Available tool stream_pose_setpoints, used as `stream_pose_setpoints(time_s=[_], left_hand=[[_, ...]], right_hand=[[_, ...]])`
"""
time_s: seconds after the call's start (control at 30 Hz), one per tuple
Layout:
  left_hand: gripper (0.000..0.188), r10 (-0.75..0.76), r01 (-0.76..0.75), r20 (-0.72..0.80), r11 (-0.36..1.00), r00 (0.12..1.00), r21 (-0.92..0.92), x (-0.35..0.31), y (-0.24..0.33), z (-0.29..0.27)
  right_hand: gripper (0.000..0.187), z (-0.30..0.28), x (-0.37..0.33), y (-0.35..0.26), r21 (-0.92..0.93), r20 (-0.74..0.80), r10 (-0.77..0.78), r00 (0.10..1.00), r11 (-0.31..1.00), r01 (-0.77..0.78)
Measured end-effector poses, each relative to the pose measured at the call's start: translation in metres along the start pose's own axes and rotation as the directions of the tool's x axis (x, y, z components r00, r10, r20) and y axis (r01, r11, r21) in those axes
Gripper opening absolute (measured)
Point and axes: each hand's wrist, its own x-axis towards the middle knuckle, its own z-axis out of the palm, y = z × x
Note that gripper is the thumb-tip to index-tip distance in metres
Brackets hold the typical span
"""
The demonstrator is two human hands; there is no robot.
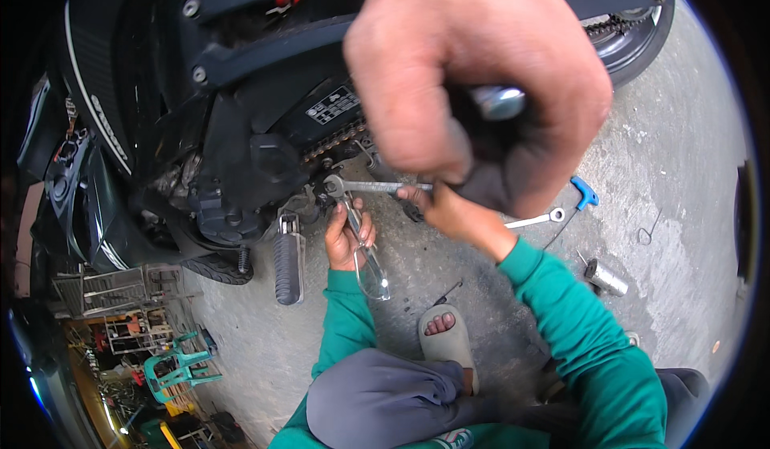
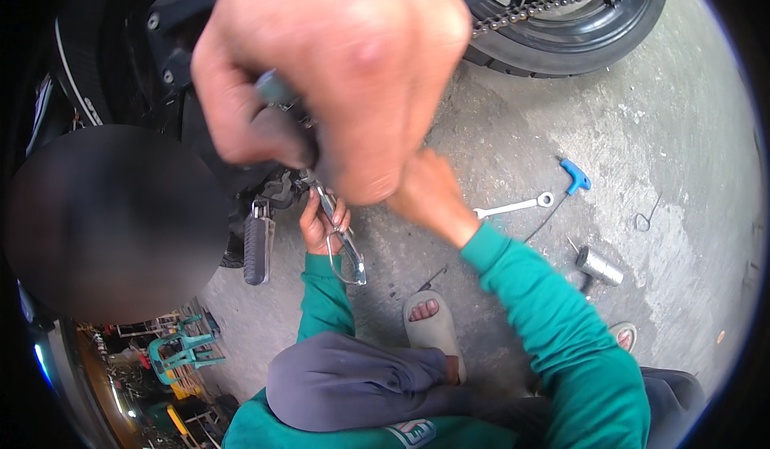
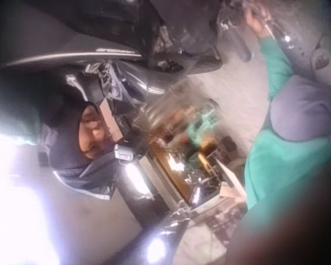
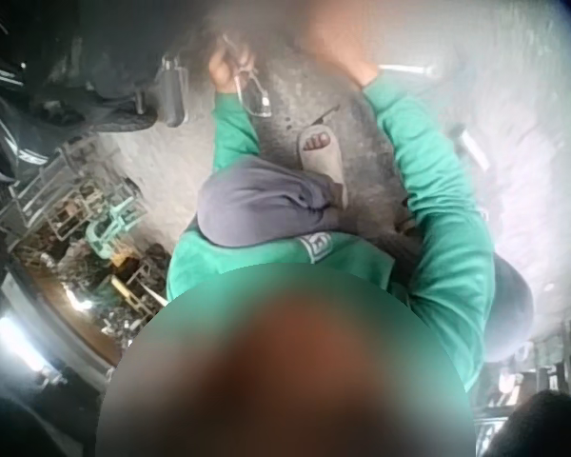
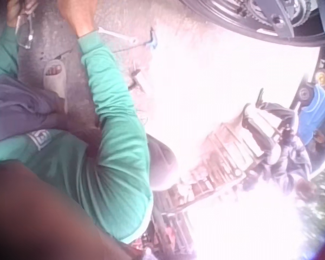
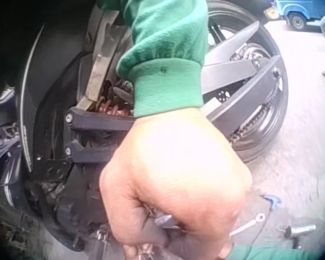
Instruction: The person uses a wrench to tighten a bolt on the motorcycle chain tensioner, then sprays lubricant on the chain. They stand up, move the motorcycle slightly, and later receive cash from another person.
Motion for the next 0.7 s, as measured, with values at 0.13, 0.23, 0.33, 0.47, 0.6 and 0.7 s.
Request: stream_pose_setpoints(time_s=[0.13, 0.23, 0.33, 0.47, 0.6, 0.7], left_hand=[[0.033, -0.011, 0.011, -0.004, 0.999, 1.0, 0.037, 0.0, 0.004, 0.003], [0.036, 0.025, 0.037, -0.264, 0.973, 0.964, 0.228, -0.003, 0.005, 0.014], [0.04, 0.069, 0.041, -0.45, 0.972, 0.89, 0.231, -0.005, 0.002, 0.028], [0.049, 0.073, 0.034, -0.36, 0.959, 0.93, 0.28, -0.006, 0.002, 0.039], [0.052, 0.049, 0.074, -0.414, 0.958, 0.909, 0.276, -0.006, 0.005, 0.04], [0.047, 0.046, 0.105, -0.414, 0.936, 0.909, 0.335, -0.008, 0.006, 0.044]], right_hand=[[0.026, 0.02, -0.05, -0.051, 0.284, -0.049, 0.379, 0.924, 0.892, -0.351], [0.027, 0.05, -0.064, -0.082, 0.499, -0.105, 0.495, 0.862, 0.777, -0.385], [0.025, 0.067, -0.074, -0.1, 0.615, 0.005, 0.629, 0.777, 0.611, -0.499], [0.021, 0.057, -0.079, -0.095, 0.671, 0.205, 0.562, 0.802, 0.515, -0.533], [0.021, 0.037, -0.078, -0.078, 0.668, 0.408, 0.448, 0.796, 0.448, -0.595], [0.022, 0.025, -0.077, -0.061, 0.639, 0.49, 0.362, 0.793, 0.47, -0.609]])
